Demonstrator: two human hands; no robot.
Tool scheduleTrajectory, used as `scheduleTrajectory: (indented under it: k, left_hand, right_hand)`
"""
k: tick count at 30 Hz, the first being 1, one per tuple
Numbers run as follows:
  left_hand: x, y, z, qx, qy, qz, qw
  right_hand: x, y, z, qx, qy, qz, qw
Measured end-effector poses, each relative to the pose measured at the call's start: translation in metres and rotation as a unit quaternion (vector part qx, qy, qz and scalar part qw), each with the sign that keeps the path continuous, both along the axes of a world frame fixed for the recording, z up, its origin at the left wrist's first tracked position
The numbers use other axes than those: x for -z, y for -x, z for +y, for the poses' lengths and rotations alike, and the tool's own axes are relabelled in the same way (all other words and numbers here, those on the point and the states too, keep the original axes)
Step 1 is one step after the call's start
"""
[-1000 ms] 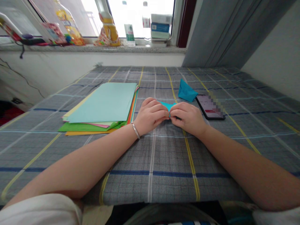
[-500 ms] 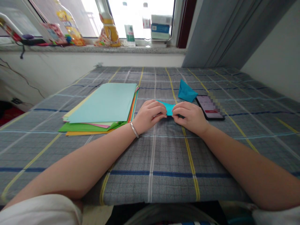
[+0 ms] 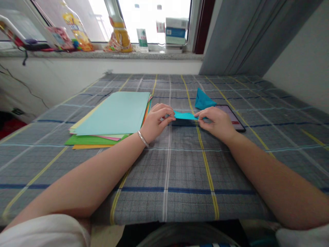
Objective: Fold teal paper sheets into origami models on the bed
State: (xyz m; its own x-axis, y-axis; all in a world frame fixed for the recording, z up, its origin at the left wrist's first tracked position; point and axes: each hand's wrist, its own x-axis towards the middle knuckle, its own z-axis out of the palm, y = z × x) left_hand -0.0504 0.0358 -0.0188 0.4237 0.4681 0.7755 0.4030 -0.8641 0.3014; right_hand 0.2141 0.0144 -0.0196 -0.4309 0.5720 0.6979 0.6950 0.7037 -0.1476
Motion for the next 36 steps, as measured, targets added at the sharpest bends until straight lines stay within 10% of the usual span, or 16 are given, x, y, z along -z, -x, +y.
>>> scheduleTrajectory:
  k: [21,27,36]
  left_hand:
    - [-0.012,0.022,0.014,-0.037,-0.039,0.028,0.998]
    - [-0.013,0.024,0.013,0.019,-0.15,0.183,0.971]
    - [-0.012,0.03,0.011,-0.062,-0.225,0.278,0.932]
  right_hand:
    - [0.003,-0.028,0.013,0.066,0.015,-0.047,0.997]
    - [0.005,-0.033,0.014,0.102,0.042,-0.057,0.992]
    - [-0.004,-0.032,0.008,0.103,0.063,-0.09,0.989]
